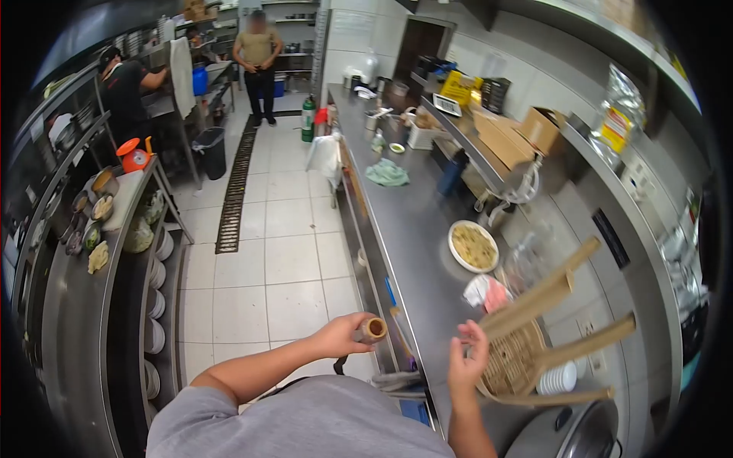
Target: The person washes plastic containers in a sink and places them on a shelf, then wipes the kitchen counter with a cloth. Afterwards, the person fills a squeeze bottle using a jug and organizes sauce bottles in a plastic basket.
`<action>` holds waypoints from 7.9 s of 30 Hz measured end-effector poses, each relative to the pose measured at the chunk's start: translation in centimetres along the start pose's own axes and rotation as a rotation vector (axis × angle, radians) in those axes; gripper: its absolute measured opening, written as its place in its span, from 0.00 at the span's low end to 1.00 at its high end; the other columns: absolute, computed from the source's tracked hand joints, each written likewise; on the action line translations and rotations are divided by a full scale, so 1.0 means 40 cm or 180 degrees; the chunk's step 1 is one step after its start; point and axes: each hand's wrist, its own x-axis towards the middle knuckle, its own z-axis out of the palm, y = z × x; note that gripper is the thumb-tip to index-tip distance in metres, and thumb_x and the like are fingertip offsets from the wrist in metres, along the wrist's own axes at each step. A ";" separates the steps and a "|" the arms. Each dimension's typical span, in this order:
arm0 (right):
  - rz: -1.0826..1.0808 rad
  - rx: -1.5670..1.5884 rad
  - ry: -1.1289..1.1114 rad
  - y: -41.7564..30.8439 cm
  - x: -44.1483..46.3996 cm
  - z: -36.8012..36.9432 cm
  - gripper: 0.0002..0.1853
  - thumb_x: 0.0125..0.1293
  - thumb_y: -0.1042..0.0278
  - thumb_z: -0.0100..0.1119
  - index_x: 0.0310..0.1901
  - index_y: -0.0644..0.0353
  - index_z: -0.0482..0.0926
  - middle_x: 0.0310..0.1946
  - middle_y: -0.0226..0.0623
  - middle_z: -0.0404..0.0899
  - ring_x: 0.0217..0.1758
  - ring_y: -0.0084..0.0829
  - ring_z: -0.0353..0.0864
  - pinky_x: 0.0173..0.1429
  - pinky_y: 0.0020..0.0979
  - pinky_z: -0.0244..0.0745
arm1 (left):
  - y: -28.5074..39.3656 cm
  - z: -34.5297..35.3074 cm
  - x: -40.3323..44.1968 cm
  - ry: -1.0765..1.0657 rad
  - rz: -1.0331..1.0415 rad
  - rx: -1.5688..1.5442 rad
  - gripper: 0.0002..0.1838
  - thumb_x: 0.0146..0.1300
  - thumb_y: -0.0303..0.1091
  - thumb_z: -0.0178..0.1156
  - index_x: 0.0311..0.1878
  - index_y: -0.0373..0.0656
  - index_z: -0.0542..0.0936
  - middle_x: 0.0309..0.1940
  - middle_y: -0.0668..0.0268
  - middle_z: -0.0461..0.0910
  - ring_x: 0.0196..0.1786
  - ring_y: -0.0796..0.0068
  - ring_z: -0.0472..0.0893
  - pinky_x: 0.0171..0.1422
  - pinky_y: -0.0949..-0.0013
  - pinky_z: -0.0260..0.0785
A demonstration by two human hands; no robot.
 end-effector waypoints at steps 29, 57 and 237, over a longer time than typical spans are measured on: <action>0.0658 -0.2802 -0.1718 1.089 1.206 1.349 0.39 0.64 0.37 0.55 0.73 0.43 0.61 0.74 0.47 0.55 0.78 0.52 0.50 0.77 0.61 0.41 | -0.269 -0.456 0.347 0.3476 -0.1776 -0.0184 0.30 0.47 0.22 0.76 0.54 0.38 0.74 0.53 0.60 0.79 0.56 0.70 0.79 0.60 0.65 0.72; 0.3307 -0.3719 0.2138 0.378 -0.844 -0.657 0.34 0.63 0.51 0.57 0.64 0.69 0.69 0.67 0.58 0.66 0.72 0.54 0.62 0.77 0.46 0.53 | -0.163 -0.079 0.115 0.0077 -0.0079 -0.1297 0.33 0.53 0.23 0.69 0.62 0.37 0.69 0.59 0.55 0.74 0.63 0.61 0.73 0.70 0.59 0.64; 0.2452 -0.2667 0.1230 1.156 2.010 1.744 0.29 0.55 0.67 0.71 0.54 0.62 0.66 0.47 0.53 0.79 0.49 0.54 0.81 0.53 0.46 0.77 | -0.685 -1.469 2.726 -0.0945 0.2678 -0.0298 0.31 0.54 0.29 0.69 0.63 0.40 0.72 0.60 0.53 0.73 0.62 0.56 0.75 0.65 0.60 0.67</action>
